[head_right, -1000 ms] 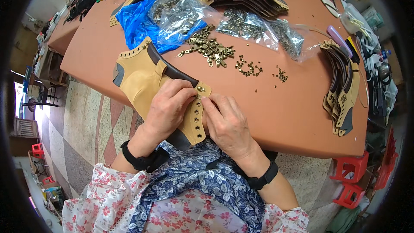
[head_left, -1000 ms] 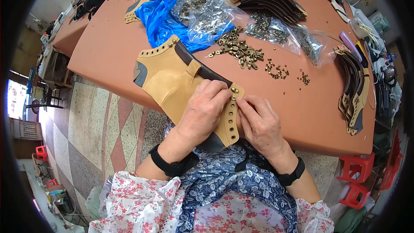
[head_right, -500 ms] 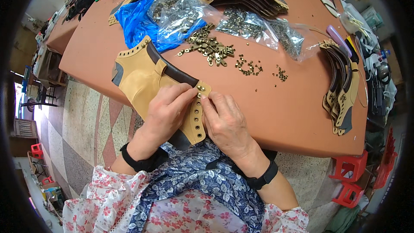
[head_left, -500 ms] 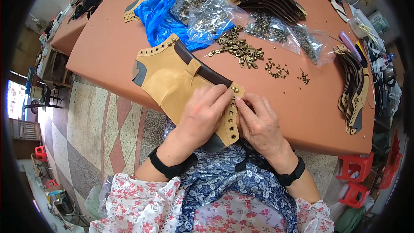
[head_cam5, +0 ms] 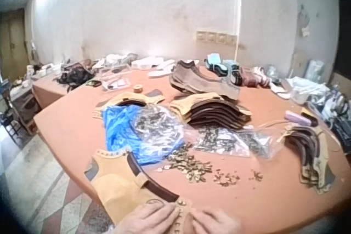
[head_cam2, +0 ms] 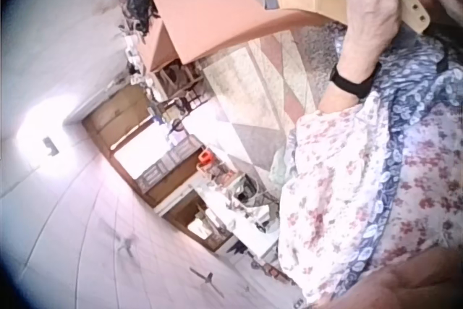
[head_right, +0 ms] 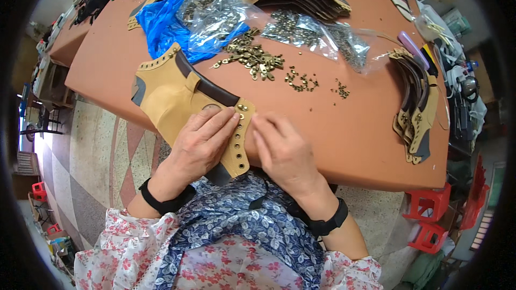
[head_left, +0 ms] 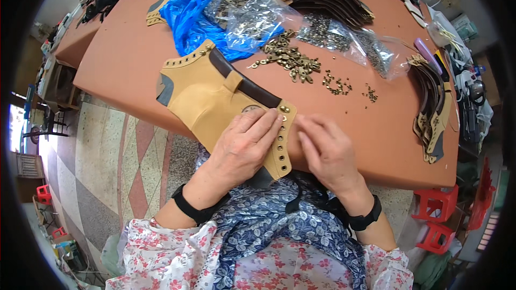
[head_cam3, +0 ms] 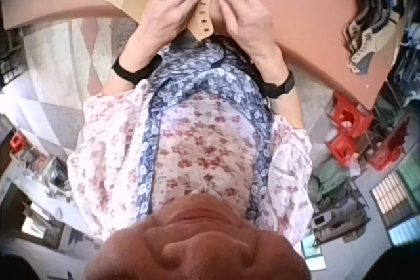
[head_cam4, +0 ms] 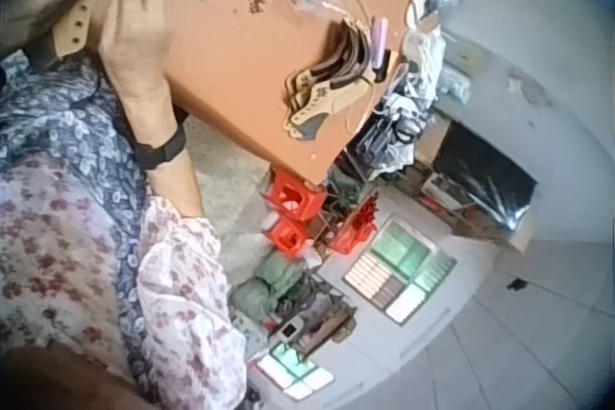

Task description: Manually inserting small metal decorative eyelets or studs into the pre-punched holes of a leather shoe upper component.

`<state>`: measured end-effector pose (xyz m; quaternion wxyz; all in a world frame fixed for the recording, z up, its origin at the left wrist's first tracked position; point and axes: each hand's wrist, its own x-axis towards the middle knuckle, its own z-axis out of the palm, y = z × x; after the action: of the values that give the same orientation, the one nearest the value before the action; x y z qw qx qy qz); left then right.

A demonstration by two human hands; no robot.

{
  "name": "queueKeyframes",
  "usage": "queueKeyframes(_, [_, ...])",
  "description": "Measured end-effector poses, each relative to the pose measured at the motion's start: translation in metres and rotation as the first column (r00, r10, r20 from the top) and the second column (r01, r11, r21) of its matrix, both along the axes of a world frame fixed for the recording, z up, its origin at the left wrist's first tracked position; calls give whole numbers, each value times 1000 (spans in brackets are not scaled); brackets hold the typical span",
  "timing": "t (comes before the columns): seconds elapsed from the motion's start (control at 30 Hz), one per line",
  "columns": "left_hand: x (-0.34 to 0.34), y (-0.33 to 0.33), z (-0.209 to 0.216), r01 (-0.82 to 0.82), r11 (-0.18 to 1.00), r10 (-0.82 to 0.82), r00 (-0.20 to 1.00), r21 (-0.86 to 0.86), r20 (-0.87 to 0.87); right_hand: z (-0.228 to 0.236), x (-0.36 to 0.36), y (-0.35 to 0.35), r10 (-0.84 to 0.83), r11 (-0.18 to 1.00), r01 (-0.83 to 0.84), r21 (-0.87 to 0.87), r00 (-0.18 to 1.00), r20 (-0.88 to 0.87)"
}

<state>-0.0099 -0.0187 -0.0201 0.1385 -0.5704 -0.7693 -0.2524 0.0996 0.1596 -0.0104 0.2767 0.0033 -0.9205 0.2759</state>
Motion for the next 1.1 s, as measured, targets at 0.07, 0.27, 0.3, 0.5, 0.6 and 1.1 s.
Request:
queueKeyframes(0.07, [0, -2, 0, -8, 1000, 8, 1000, -5, -10, 10, 10, 16, -157, 987, 157, -29, 988, 17])
queueKeyframes(0.27, [2, 2, 1, -24, 1000, 24, 1000, 10, -2, 15, 20, 57, -323, 947, 320, 41, 938, 127])
queueKeyframes(0.3, [2, 2, 0, -22, 1000, 22, 1000, 16, 5, 13, 20, 58, -325, 945, 318, 71, 938, 121])
queueKeyframes(0.5, [2, -1, -1, -27, 999, 26, 999, 40, 25, 10, 10, 52, -376, 906, 330, 266, 915, 145])
queueKeyframes(0.6, [2, 0, -4, -24, 998, 23, 999, 52, 27, 2, 7, 52, -386, 846, 315, 430, 918, 88])
queueKeyframes(1.1, [3, 1, -9, -43, 994, 36, 997, 105, 71, 4, -21, -20, -93, 985, 83, 151, 994, 59])
